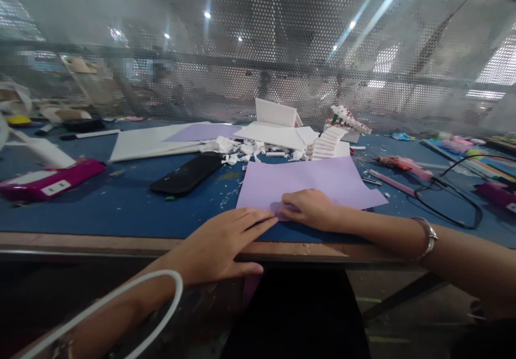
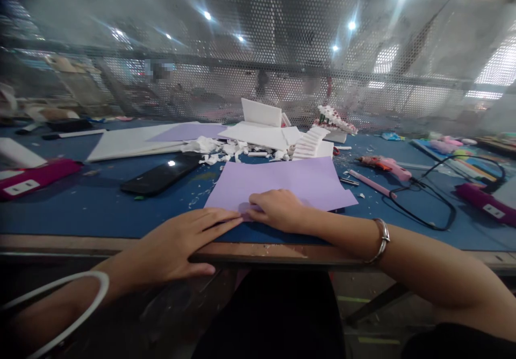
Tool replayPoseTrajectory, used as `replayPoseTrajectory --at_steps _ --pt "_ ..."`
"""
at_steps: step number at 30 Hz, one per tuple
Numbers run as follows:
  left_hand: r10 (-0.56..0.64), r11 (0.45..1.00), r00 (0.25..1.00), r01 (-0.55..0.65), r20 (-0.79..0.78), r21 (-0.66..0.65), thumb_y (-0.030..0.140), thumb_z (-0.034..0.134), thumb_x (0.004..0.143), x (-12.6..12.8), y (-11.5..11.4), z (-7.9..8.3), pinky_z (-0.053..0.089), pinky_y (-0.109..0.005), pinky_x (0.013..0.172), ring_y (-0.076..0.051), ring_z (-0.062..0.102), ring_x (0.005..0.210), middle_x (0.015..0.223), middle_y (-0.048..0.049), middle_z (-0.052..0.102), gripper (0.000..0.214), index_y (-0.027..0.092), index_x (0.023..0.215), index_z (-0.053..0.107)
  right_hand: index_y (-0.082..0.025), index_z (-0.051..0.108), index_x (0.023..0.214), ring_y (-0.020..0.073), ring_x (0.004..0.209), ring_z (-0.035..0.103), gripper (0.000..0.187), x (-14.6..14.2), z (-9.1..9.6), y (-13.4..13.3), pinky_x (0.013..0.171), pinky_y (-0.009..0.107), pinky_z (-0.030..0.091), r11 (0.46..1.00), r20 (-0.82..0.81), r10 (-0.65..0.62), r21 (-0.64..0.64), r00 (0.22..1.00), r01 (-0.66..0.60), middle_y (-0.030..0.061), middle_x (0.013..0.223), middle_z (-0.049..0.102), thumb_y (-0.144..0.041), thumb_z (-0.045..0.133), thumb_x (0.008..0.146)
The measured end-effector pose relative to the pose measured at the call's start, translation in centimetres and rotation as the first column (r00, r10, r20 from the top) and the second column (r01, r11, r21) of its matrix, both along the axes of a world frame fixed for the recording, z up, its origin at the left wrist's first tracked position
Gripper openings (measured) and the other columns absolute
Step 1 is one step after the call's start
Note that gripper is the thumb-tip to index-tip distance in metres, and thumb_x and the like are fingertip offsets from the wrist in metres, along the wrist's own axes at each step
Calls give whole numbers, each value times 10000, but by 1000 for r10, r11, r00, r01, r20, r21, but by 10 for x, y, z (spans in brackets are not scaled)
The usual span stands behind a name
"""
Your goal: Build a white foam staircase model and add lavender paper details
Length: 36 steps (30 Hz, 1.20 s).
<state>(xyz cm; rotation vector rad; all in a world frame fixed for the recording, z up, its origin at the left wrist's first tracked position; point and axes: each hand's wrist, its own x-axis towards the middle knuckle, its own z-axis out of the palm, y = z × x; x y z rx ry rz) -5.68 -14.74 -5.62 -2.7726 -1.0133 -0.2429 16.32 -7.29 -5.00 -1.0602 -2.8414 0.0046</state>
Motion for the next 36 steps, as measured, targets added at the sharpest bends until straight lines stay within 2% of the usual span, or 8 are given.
replayPoseTrajectory --at_steps 5,9,13,18,25,31,34,36 --pt "12 999 1000 -12 9 -43 629 494 773 10 1 1 387 -410 947 -277 505 1086 1248 -120 531 695 193 1312 449 -192 554 954 179 739 588 380 14 4 -1 571 247 261 1000 -44 -26 -15 999 25 63 878 668 -533 433 838" --pt "31 998 999 -32 -23 -46 680 484 740 13 3 5 393 -399 908 -272 508 1040 1205 -100 540 714 241 1303 463 -176 557 980 197 760 592 457 25 5 -3 603 255 297 999 -61 -43 -28 997 41 83 897 668 -586 450 809" --pt "27 997 999 -30 -45 -64 698 467 735 17 6 8 388 -395 876 -268 500 988 1143 -106 541 733 245 1312 454 -156 568 954 200 781 588 413 28 6 -6 634 265 324 998 -79 -20 -63 997 15 100 907 663 -536 475 821" --pt "9 997 1000 -11 -27 -72 720 469 712 21 10 10 384 -372 836 -253 478 935 1058 -93 529 753 282 1324 434 -145 573 945 187 803 565 360 36 6 -7 692 273 365 992 -176 -37 -125 984 15 83 902 644 -474 533 808" --pt "-48 998 998 46 -48 -32 753 477 669 31 18 12 369 -375 819 -239 440 855 936 -73 491 776 304 1302 462 -170 526 930 201 940 472 342 62 -5 -8 837 347 372 992 -262 -105 -94 959 83 79 1007 546 -490 519 808" --pt "-6 998 998 10 -68 60 796 435 642 39 17 11 277 -511 956 -286 445 955 973 -78 498 810 337 1309 443 -173 504 987 205 979 471 433 90 -11 -4 891 363 391 977 -339 -209 -122 917 177 85 1038 525 -525 580 748" --pt "0 1000 1000 -1 -30 -19 780 453 651 39 16 10 316 -477 950 -283 457 990 1028 -82 511 809 336 1326 417 -177 505 1061 219 1022 491 436 104 -10 -6 912 391 403 975 -330 -221 -102 918 198 99 1103 529 -490 569 765" --pt "-10 995 1000 10 -3 -98 758 460 676 38 17 8 341 -447 949 -292 442 1075 1176 -98 487 801 325 1347 384 -194 482 1172 233 1132 461 433 105 -9 -14 972 423 371 984 -316 -171 -15 933 176 110 1219 504 -424 529 809"
